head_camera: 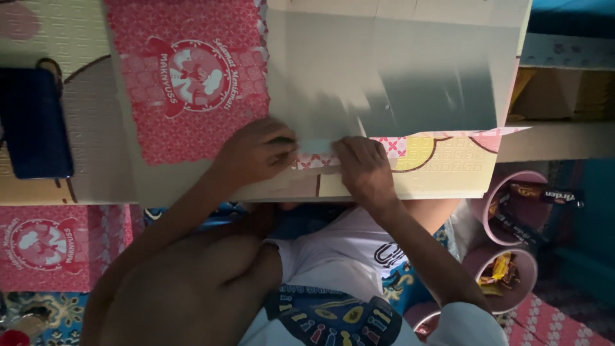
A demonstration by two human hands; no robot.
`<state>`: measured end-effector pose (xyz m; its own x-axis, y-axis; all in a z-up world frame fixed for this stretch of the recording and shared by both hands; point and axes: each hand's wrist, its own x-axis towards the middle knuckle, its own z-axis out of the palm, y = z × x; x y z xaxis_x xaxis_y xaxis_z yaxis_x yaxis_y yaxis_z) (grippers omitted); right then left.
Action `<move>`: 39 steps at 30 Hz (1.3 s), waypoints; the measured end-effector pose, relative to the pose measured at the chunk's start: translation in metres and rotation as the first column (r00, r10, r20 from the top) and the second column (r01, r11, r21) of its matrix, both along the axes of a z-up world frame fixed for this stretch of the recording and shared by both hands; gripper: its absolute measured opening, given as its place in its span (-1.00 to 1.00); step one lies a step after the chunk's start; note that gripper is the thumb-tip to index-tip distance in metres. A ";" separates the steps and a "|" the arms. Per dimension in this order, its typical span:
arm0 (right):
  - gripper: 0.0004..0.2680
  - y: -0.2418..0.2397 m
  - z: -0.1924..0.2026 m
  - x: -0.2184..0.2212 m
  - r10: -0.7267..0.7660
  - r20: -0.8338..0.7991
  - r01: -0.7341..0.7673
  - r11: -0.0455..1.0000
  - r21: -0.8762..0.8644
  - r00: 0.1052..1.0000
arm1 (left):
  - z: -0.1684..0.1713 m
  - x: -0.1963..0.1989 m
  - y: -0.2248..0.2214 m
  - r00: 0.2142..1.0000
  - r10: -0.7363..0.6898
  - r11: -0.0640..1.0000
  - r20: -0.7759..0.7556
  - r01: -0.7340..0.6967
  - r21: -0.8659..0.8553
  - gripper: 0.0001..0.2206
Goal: The person sits on the floor with a flat cardboard box on their lap and folds it into an open box, pressing the side panels and bottom flaps into shape by hand. They then take a decorative printed paper sheet, fold it, and press it into the box as a liner, smoothing it flat with their palms.
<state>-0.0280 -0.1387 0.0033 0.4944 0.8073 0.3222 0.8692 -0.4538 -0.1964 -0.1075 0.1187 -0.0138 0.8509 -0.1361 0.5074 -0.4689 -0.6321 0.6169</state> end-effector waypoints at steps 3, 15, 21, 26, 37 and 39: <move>-0.83 0.002 -0.003 0.000 -0.002 0.016 0.002 1.000 0.006 1.000 | 0.001 0.000 0.002 1.000 -0.023 0.999 0.012 0.023 -0.030 -0.94; -0.87 0.015 -0.001 -0.006 0.029 -0.079 -0.029 1.000 -0.001 0.996 | -0.013 -0.003 -0.002 0.997 0.052 0.998 0.056 -0.053 0.028 -0.80; -0.86 0.027 0.002 -0.011 0.023 -0.042 -0.024 0.999 -0.022 0.999 | -0.015 -0.006 -0.001 0.996 0.086 0.996 0.026 -0.086 0.020 -0.70; -0.86 0.032 -0.002 -0.010 0.049 0.020 -0.048 0.998 -0.028 0.999 | -0.013 -0.005 -0.002 0.997 0.081 0.997 0.010 -0.081 -0.003 -0.68; -0.86 0.042 0.000 -0.012 0.065 -0.016 -0.066 0.997 -0.045 0.998 | -0.015 -0.005 -0.002 0.994 0.107 0.994 0.012 -0.107 0.022 -0.63; -0.85 0.048 0.004 -0.016 0.091 0.017 -0.090 0.994 -0.067 0.996 | -0.020 -0.004 -0.002 0.995 0.104 0.995 0.010 -0.104 0.003 -0.64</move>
